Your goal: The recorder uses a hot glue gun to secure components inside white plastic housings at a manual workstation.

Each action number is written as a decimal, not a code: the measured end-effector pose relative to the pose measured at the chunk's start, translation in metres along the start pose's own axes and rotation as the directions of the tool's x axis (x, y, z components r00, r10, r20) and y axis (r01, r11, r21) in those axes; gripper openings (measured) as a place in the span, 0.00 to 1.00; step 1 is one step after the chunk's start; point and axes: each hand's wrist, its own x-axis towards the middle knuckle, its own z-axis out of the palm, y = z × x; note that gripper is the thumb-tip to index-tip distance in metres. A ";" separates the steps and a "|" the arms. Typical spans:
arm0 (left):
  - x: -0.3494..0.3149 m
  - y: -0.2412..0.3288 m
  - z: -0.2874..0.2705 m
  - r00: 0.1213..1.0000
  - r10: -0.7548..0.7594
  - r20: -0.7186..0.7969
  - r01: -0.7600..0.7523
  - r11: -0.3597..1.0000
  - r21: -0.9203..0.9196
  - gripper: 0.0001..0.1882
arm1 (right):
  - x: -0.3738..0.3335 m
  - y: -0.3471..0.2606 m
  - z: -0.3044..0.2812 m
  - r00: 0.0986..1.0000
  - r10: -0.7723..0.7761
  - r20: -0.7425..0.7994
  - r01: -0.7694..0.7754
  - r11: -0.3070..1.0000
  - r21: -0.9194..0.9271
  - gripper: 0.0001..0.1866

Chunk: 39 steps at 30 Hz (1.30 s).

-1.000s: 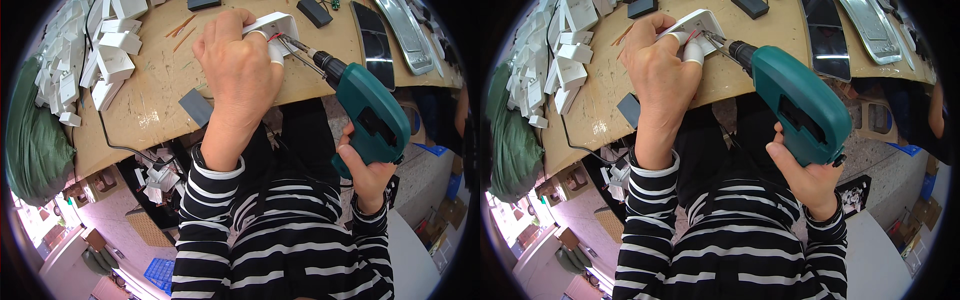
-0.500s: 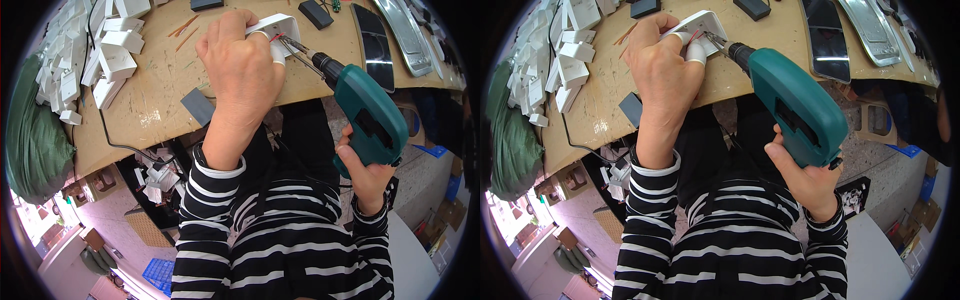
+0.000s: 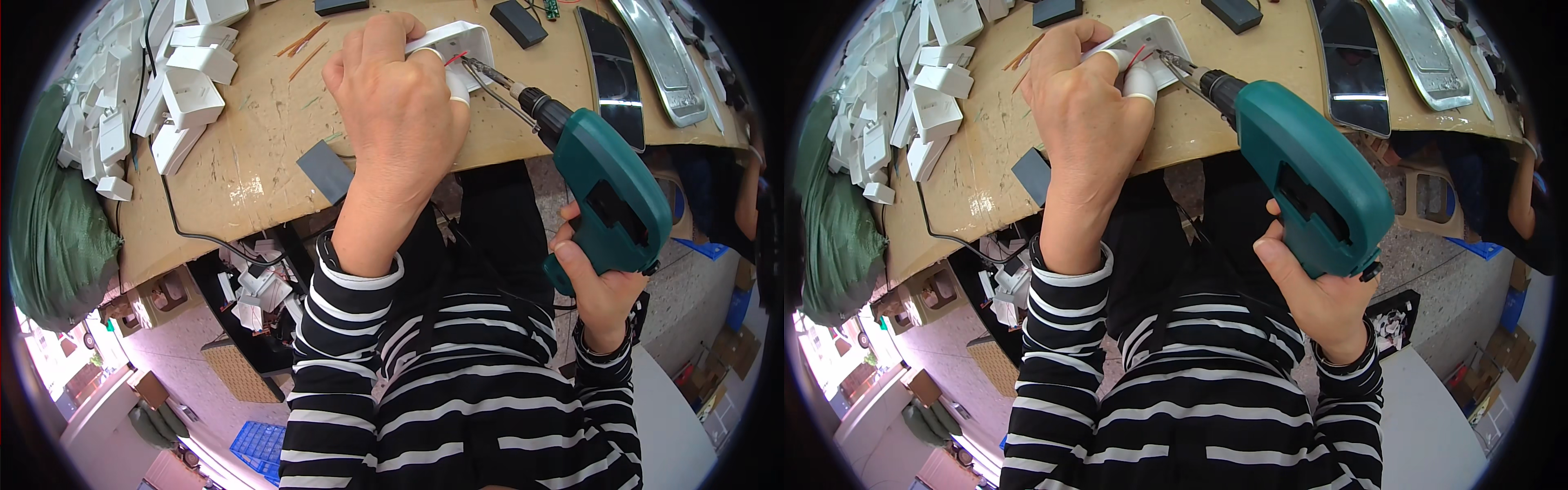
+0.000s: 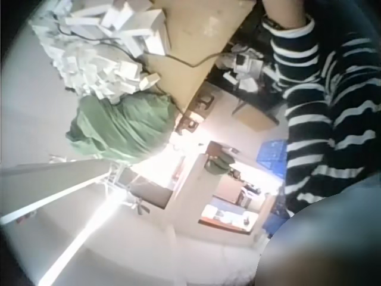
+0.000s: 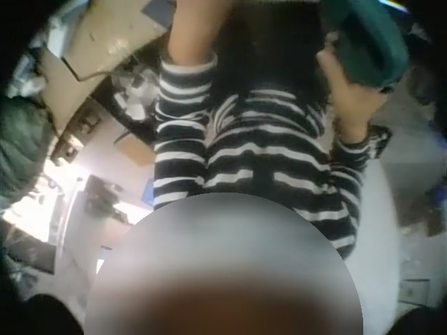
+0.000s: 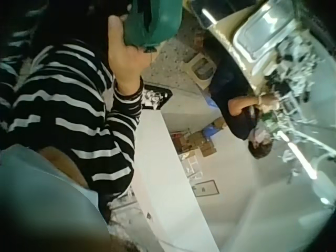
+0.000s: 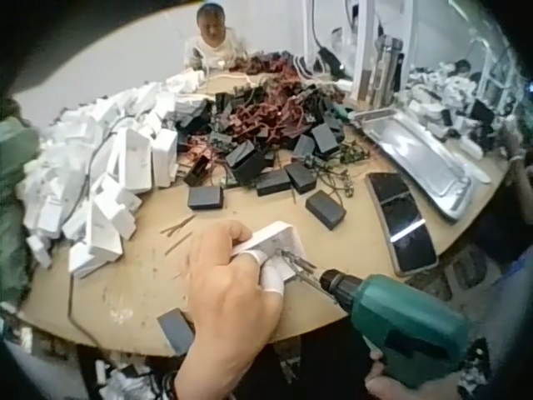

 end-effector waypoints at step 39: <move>-0.014 0.004 -0.013 0.988 0.105 -0.112 -0.113 0.991 -0.070 0.07 | -0.003 -0.003 -0.014 0.963 -0.220 -0.154 0.232 0.971 0.064 0.35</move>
